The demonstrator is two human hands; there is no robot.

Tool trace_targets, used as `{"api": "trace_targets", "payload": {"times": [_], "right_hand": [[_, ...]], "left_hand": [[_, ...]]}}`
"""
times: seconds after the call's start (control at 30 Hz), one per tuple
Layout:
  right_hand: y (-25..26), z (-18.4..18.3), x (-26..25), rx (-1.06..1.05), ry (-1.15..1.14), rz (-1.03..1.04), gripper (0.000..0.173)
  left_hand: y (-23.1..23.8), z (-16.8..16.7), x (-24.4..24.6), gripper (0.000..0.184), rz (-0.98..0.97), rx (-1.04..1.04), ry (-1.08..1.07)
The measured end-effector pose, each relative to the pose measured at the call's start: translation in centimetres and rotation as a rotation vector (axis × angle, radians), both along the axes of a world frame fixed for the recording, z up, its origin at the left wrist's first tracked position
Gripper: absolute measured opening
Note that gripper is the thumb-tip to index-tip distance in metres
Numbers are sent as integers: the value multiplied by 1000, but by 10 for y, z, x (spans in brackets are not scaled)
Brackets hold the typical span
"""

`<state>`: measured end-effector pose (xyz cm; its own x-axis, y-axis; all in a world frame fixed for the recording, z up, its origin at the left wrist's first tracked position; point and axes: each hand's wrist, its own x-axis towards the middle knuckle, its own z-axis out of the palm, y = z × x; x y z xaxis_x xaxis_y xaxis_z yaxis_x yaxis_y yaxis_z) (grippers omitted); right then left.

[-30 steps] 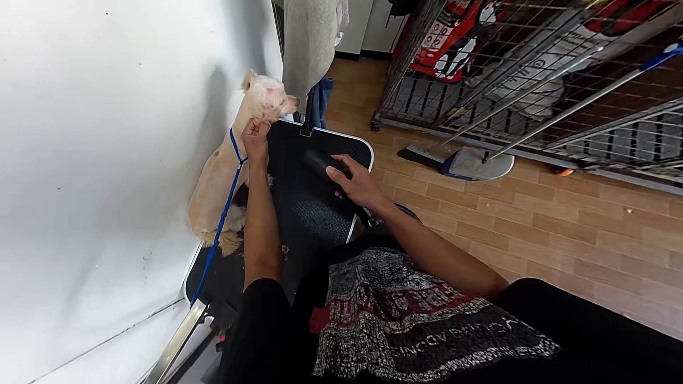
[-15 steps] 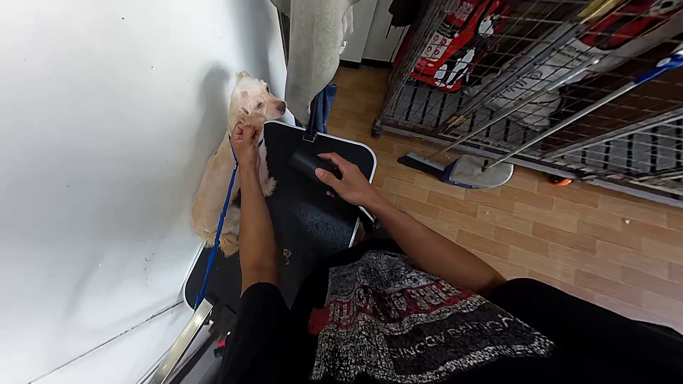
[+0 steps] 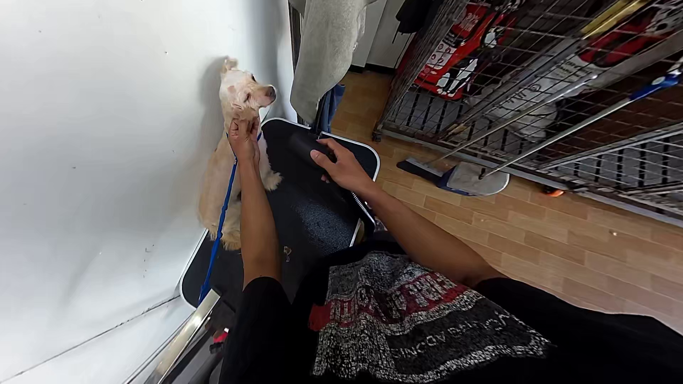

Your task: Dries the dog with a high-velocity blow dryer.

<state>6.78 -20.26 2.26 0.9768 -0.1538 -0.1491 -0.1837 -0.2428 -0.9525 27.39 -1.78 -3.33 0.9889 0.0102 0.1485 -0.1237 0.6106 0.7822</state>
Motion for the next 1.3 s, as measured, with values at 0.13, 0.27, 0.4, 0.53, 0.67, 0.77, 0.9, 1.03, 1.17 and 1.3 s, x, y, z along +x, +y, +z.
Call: {"api": "trace_targets", "payload": {"times": [0.13,0.27,0.4,0.53,0.67,0.77,0.9,1.03,1.17,1.3], "right_hand": [[4,1,3,-10,-22,89,52],[16,-1,-1,19,-24,101,49],[16,-2,1,15,-18,95,48],[11,-4,-4,1,-15,73,50],[6,2,-4,12,-19,20,49],[2,0,-9,25,-22,-29,48],[-3,3,-10,35,-1,-44,49],[-13,-3,-10,24,27,-65,53],[-17,0,-16,40,41,-80,53],[-19,4,-18,53,28,-72,51]], "left_hand": [[20,4,4,14,6,-24,-2],[26,5,-1,17,3,1,7],[20,6,1,15,-25,0,13],[9,1,-5,16,-90,36,27],[-5,5,-6,16,-162,93,18],[-17,0,-9,18,-182,176,-14],[-27,-7,-11,18,-199,274,-57],[-40,-7,-14,16,-171,297,-41],[-49,-4,-15,18,-130,302,-62],[-49,-6,-14,13,-91,262,-67]]}}
